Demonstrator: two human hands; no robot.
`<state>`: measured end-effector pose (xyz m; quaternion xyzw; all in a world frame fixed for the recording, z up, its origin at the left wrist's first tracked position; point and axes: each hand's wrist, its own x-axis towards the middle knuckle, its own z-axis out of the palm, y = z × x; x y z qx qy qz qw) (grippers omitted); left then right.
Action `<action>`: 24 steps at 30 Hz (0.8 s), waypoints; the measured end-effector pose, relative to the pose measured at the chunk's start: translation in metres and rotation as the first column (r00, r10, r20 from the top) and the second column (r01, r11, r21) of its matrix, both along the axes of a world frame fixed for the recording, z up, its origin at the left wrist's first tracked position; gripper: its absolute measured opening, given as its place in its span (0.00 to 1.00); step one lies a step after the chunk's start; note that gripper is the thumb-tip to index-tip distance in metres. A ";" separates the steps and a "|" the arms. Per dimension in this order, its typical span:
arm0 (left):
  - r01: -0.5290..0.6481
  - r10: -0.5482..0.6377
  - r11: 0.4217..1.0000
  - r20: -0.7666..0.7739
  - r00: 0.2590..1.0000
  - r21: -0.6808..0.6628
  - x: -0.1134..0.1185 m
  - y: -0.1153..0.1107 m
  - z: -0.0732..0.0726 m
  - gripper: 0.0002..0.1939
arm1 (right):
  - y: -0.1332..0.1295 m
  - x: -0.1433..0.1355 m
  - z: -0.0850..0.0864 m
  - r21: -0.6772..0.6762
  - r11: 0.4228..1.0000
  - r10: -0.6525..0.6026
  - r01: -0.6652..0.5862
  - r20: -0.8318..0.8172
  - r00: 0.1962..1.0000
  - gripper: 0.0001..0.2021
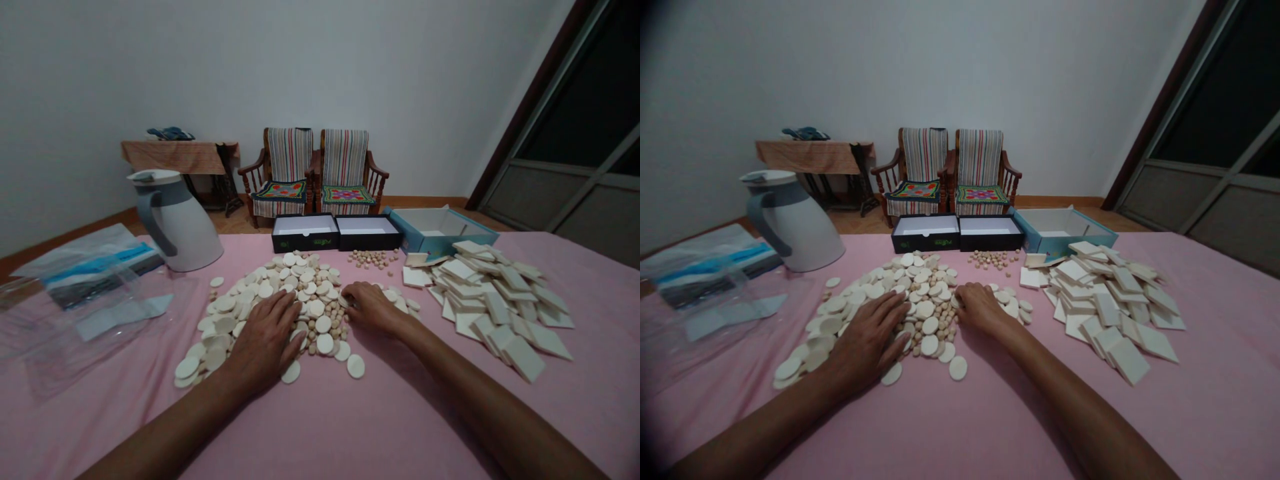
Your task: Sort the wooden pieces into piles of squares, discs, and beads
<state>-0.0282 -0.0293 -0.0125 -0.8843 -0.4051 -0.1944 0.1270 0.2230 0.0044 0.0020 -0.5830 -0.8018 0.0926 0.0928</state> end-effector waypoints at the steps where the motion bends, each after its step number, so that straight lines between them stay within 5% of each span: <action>1: -0.001 0.001 1.000 -0.001 1.000 -0.004 0.000 0.000 0.000 0.21 | 0.000 0.000 -0.002 0.006 1.000 -0.007 0.007 -0.009 1.000 0.08; 15: 0.017 -0.016 1.000 0.021 1.000 -0.008 -0.002 -0.001 0.000 0.22 | -0.017 0.005 0.006 0.145 0.988 0.062 -0.052 -0.063 0.996 0.12; 24: 0.014 -0.014 1.000 0.015 1.000 0.000 -0.001 0.000 0.000 0.21 | -0.016 0.091 0.019 0.156 0.957 -0.190 0.245 -0.298 0.935 0.14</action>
